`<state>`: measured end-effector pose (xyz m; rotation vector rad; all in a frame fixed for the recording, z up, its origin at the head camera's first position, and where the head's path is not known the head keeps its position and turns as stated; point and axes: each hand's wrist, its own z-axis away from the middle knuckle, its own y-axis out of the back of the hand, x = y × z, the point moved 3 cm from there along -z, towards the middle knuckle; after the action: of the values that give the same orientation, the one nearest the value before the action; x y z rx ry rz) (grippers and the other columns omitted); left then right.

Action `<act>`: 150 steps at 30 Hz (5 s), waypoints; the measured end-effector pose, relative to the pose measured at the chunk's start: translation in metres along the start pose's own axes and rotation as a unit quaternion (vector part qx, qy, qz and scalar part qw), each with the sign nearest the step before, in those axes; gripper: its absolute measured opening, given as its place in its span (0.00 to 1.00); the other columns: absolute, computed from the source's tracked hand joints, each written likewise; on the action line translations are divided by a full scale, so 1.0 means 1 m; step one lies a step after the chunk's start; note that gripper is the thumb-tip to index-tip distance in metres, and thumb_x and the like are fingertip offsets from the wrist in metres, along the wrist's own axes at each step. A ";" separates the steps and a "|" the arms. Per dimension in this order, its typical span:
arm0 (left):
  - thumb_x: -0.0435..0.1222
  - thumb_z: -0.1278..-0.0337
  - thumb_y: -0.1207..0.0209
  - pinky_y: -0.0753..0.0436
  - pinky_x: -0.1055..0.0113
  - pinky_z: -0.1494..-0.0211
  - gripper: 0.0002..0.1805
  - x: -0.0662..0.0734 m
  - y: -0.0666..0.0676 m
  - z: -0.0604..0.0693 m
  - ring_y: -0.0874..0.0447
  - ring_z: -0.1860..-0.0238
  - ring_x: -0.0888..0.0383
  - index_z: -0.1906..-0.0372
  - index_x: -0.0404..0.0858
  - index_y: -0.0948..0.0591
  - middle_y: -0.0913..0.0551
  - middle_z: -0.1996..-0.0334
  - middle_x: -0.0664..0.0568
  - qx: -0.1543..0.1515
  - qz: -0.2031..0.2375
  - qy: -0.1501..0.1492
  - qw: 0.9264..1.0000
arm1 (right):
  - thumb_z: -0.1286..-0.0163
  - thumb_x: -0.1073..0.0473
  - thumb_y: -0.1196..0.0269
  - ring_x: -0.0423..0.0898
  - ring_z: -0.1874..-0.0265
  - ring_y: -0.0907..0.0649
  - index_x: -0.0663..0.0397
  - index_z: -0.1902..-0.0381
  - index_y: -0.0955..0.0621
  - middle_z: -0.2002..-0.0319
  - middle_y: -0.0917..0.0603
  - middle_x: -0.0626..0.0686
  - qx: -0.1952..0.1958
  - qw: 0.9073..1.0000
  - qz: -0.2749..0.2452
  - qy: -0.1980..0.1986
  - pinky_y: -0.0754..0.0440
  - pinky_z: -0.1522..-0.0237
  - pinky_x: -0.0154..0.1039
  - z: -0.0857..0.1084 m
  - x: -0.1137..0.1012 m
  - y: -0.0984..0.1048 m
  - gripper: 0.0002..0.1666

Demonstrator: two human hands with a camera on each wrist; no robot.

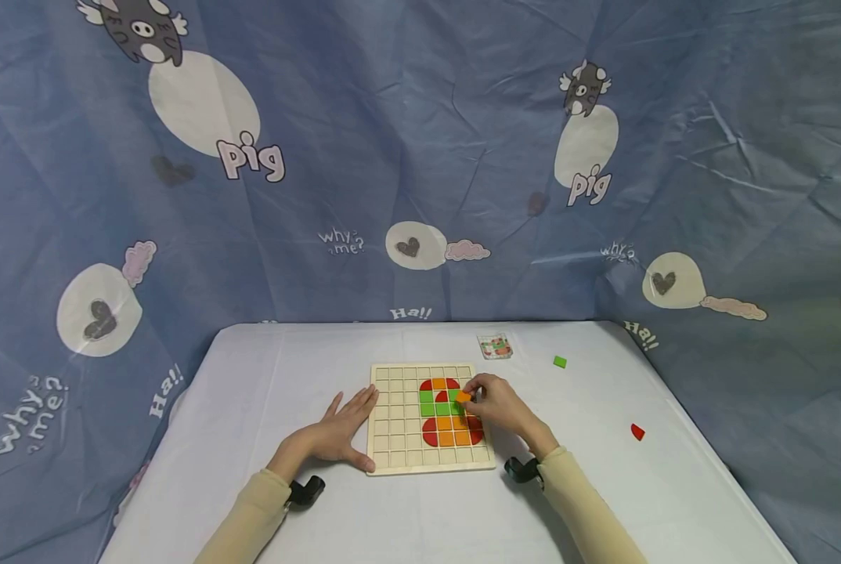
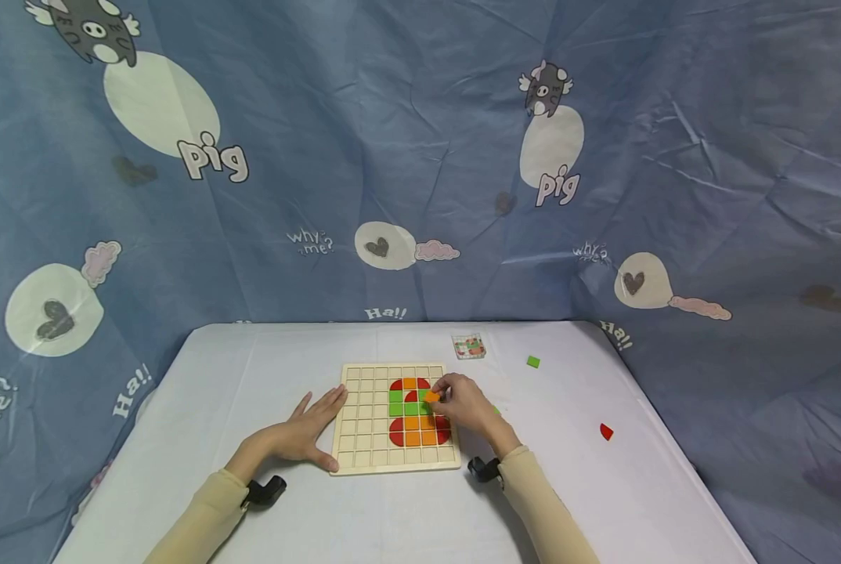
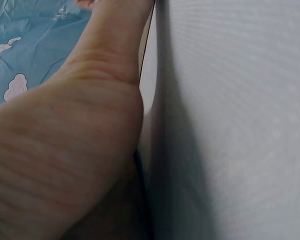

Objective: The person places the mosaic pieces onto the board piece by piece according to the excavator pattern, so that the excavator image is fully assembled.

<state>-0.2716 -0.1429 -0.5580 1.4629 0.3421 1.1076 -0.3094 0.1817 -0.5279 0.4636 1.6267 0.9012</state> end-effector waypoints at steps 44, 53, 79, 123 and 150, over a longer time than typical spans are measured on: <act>0.72 0.68 0.37 0.69 0.39 0.24 0.73 0.002 0.001 0.001 0.66 0.21 0.46 0.23 0.36 0.59 0.63 0.22 0.44 -0.001 -0.003 -0.004 1.000 | 0.35 0.57 0.34 0.40 0.67 0.23 0.52 0.55 0.19 0.61 0.19 0.47 -0.089 0.992 0.017 0.082 0.22 0.64 0.33 -0.046 -0.053 -0.035 0.12; 0.73 0.70 0.37 0.69 0.39 0.24 0.74 0.003 0.002 0.001 0.66 0.21 0.46 0.23 0.37 0.58 0.63 0.21 0.46 0.001 0.001 0.005 1.000 | 0.38 0.56 0.33 0.42 0.73 0.25 0.54 0.59 0.21 0.67 0.21 0.48 -0.026 0.999 -0.011 0.016 0.25 0.73 0.34 -0.011 -0.017 0.006 0.12; 0.73 0.69 0.37 0.68 0.37 0.25 0.74 0.002 0.000 0.001 0.65 0.22 0.45 0.23 0.36 0.59 0.63 0.22 0.44 0.002 -0.007 0.001 1.000 | 0.45 0.61 0.28 0.43 0.70 0.23 0.59 0.61 0.23 0.68 0.19 0.52 0.019 0.983 0.029 -0.178 0.19 0.67 0.35 0.045 0.063 0.041 0.17; 0.70 0.65 0.36 0.70 0.39 0.25 0.72 0.000 -0.001 0.000 0.68 0.22 0.46 0.23 0.35 0.60 0.64 0.22 0.44 -0.004 0.003 -0.010 1.000 | 0.41 0.59 0.29 0.35 0.65 0.20 0.51 0.60 0.17 0.64 0.17 0.45 -0.127 0.989 0.046 0.067 0.19 0.61 0.28 -0.070 -0.082 -0.076 0.11; 0.70 0.66 0.36 0.71 0.39 0.25 0.73 0.002 0.001 0.001 0.67 0.22 0.45 0.23 0.35 0.60 0.64 0.22 0.44 -0.003 0.004 -0.007 1.000 | 0.36 0.58 0.33 0.38 0.66 0.21 0.55 0.54 0.19 0.62 0.19 0.46 -0.124 0.989 -0.014 0.079 0.19 0.61 0.32 -0.055 -0.080 -0.052 0.14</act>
<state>-0.2704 -0.1416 -0.5561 1.4679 0.3226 1.1035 -0.3326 0.0750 -0.5133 0.2003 1.6323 1.1248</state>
